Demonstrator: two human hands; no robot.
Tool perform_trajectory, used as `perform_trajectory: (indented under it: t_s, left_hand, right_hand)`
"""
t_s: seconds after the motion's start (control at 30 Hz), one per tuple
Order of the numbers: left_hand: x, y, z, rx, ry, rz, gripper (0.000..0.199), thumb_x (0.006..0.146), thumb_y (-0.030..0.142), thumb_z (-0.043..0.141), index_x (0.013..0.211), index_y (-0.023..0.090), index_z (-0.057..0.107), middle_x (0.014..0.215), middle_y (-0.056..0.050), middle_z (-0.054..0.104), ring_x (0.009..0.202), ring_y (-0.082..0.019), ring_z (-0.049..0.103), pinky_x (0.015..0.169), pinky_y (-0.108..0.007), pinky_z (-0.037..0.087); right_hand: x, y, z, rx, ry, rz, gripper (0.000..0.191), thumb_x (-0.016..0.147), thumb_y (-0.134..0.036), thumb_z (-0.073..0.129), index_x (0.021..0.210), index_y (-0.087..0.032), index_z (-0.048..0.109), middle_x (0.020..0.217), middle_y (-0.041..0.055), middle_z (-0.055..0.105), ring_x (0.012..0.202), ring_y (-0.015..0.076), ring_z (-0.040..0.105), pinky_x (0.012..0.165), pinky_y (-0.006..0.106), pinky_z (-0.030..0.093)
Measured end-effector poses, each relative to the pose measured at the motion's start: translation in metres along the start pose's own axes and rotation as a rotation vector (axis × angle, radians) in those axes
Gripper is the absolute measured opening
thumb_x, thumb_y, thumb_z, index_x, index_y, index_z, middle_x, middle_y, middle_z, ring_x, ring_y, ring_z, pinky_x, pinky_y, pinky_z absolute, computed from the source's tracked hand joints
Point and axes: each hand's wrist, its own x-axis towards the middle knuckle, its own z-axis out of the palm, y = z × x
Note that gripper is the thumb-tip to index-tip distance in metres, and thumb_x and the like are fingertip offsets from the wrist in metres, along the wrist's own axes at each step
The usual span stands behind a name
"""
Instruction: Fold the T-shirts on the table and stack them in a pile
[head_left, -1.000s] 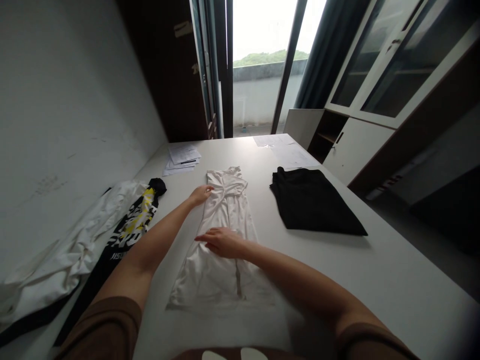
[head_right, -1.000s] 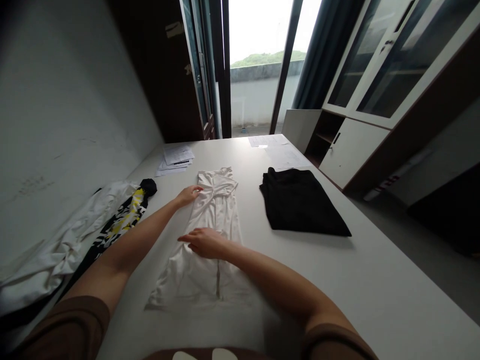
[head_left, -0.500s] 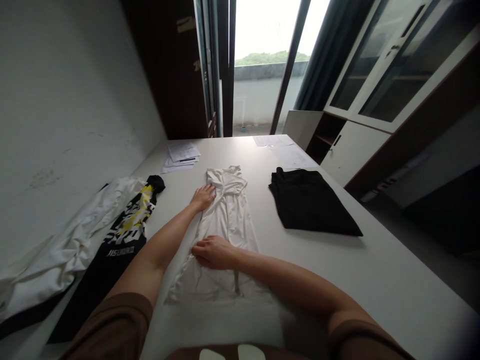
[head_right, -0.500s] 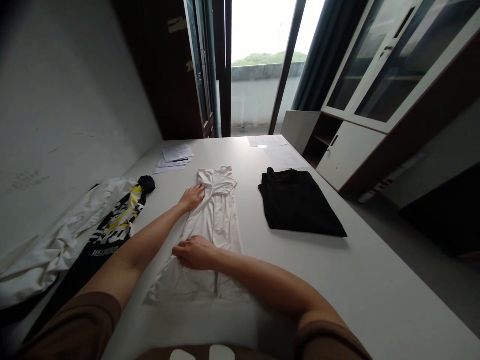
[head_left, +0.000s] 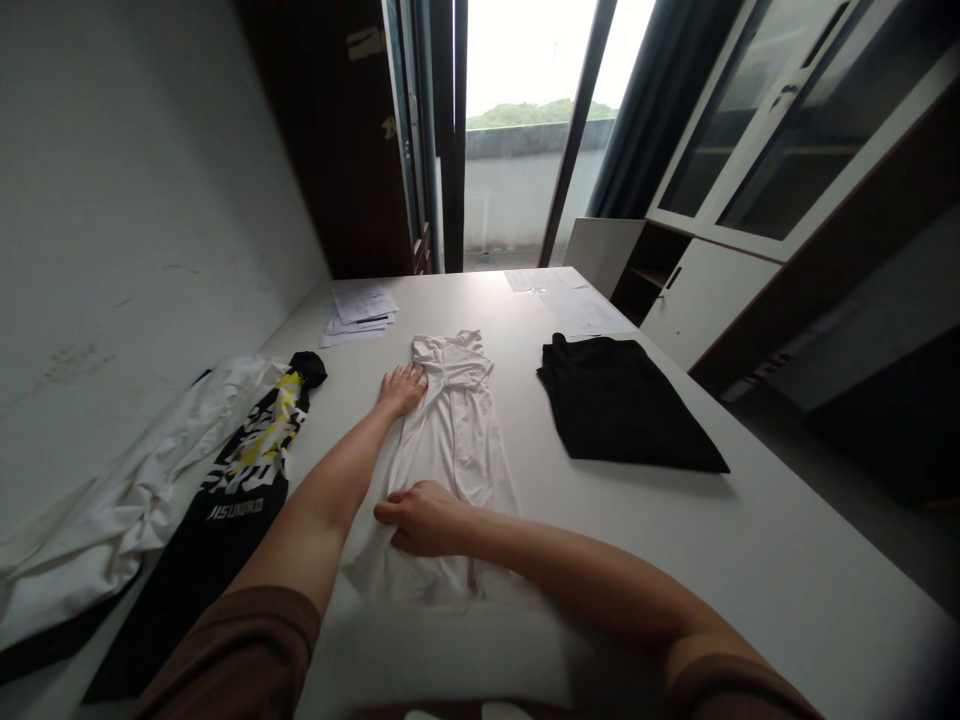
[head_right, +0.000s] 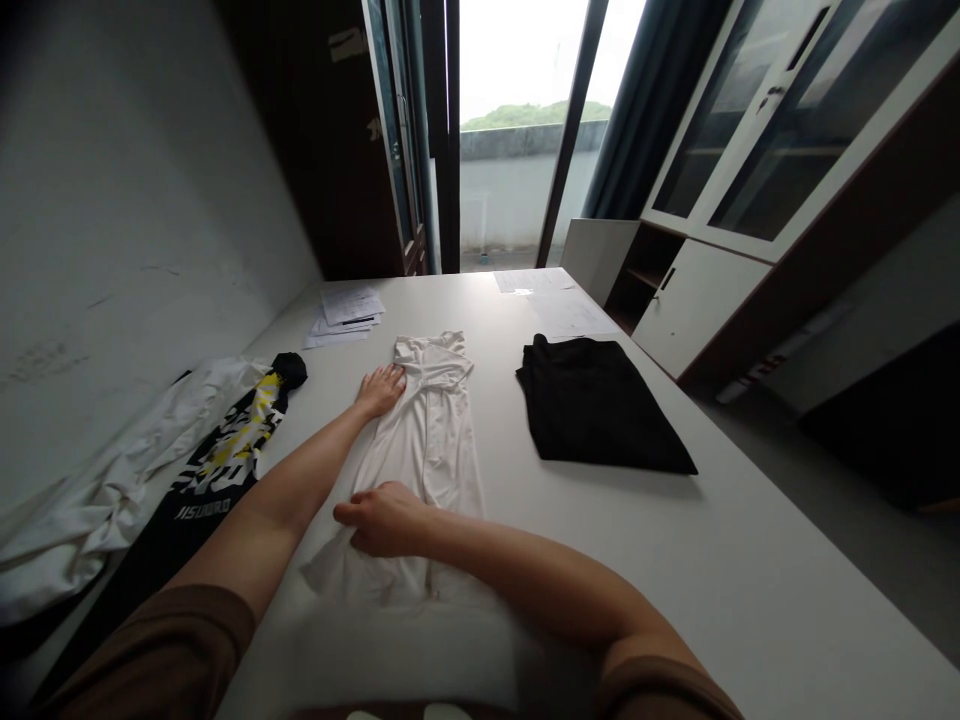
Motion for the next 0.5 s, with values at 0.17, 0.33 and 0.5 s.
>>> perform_trajectory:
  t_s: [0.17,0.33,0.5]
  left_hand:
    - [0.001,0.002,-0.001,-0.02,0.012,-0.019,0.065,0.1,0.056,0.033,0.16,0.031,0.035,0.17,-0.007,0.023,0.156,-0.035,0.016,0.123,-0.06,0.007]
    - [0.003,0.001,-0.001,-0.031,0.021,-0.034,0.064,0.099,0.057,0.036,0.159,0.035,0.037,0.17,-0.004,0.025,0.156,-0.035,0.017,0.123,-0.06,0.007]
    - [0.0,0.002,-0.002,-0.029,0.033,-0.047,0.063,0.1,0.056,0.036,0.159,0.034,0.038,0.169,-0.005,0.028,0.155,-0.034,0.019,0.123,-0.058,0.009]
  right_hand:
    - [-0.029,0.01,-0.011,-0.106,0.072,-0.01,0.016,0.089,-0.033,0.066,0.1,-0.022,0.064,0.107,0.0071,0.063,0.09,0.021,0.059,0.068,0.031,0.041]
    - [-0.056,0.011,-0.007,-0.251,0.13,-0.273,0.011,0.098,-0.025,0.056,0.101,-0.02,0.065,0.115,0.0107,0.061,0.106,0.0245,0.05,0.082,0.036,0.041]
    - [-0.065,0.009,0.001,-0.26,0.136,-0.38,0.017,0.102,-0.025,0.051,0.094,-0.019,0.064,0.096,0.0072,0.062,0.087,0.0205,0.05,0.079,0.036,0.038]
